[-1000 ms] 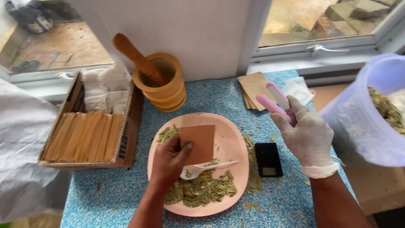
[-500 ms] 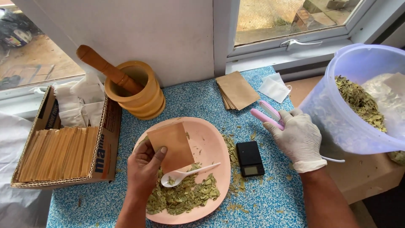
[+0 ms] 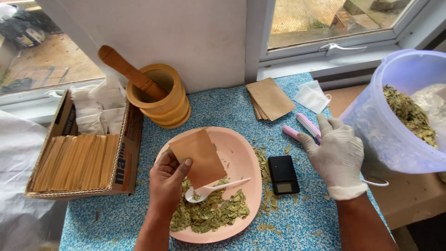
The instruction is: The person fills small paper bags and tea bags with dried green herbs from a pink plate using a white spoon. They seal the paper bags with a pink heat sealer and weigh the filled tea bags on a digital scale before placing them into a cardboard box.
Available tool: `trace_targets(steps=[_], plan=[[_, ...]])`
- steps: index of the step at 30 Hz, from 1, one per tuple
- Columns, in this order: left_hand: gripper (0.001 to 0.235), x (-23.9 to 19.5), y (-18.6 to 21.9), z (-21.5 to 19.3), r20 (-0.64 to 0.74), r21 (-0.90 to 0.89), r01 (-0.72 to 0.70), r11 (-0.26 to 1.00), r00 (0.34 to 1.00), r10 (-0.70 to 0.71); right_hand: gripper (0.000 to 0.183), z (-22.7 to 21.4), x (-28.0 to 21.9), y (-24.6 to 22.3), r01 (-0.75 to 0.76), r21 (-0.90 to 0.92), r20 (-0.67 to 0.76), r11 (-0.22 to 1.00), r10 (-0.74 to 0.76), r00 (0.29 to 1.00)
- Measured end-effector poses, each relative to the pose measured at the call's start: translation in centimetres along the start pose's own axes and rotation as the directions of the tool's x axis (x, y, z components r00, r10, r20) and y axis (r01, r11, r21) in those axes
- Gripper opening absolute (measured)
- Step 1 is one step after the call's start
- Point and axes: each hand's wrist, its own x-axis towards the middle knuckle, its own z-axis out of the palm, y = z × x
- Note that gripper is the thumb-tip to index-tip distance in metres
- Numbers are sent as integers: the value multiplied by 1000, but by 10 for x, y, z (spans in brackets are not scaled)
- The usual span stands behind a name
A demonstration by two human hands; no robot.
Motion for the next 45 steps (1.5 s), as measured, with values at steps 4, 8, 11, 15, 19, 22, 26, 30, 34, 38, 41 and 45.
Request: trace_targets(steps=[4, 8, 11, 15, 19, 22, 26, 30, 34, 38, 41, 45], plan=[[44, -2, -3, 2, -8, -70, -23, 997, 1000, 22, 53, -29, -11, -50, 85, 550, -71, 831, -55, 996], [38, -3, -7, 3, 6, -162, -53, 985, 999, 54, 54, -58, -21, -110, -180, 898, 313, 402, -295, 903], [35, 5, -21, 1, 7, -245, -108, 964, 994, 114, 61, -43, -26, -138, -340, 909, 406, 242, -323, 855], [36, 7, -21, -1, -37, -351, -161, 923, 987, 158, 47, -86, -19, -183, -417, 908, 411, 44, -284, 866], [35, 0, 0, -1, -60, -365, -184, 913, 983, 174, 45, -70, -18, -190, -446, 894, 417, -48, -277, 865], [37, 3, -3, -7, -50, -345, -187, 920, 982, 181, 40, -61, -20, -191, -407, 909, 370, -93, -270, 889], [34, 10, -16, -20, -51, -304, -214, 928, 977, 208, 38, -32, -24, -182, -409, 912, 381, -46, -282, 881], [23, 8, -2, -26, -81, -140, -209, 968, 977, 200, 30, -29, -27, -174, -271, 937, 332, 218, -326, 885], [25, 5, 5, -27, -23, -11, -154, 988, 988, 154, 32, -23, -27, -171, -228, 948, 299, 223, -373, 878], [32, 0, 13, -27, 32, 164, -128, 978, 992, 125, 31, -21, -27, -169, -164, 949, 265, 271, -399, 878], [33, 1, 15, -29, 82, 284, -181, 942, 983, 164, 31, -18, -27, -168, -104, 955, 216, 277, -411, 886], [19, 3, 8, -30, 149, 322, -401, 858, 916, 372, 32, -14, -26, -167, -17, 951, 138, 309, -373, 918]])
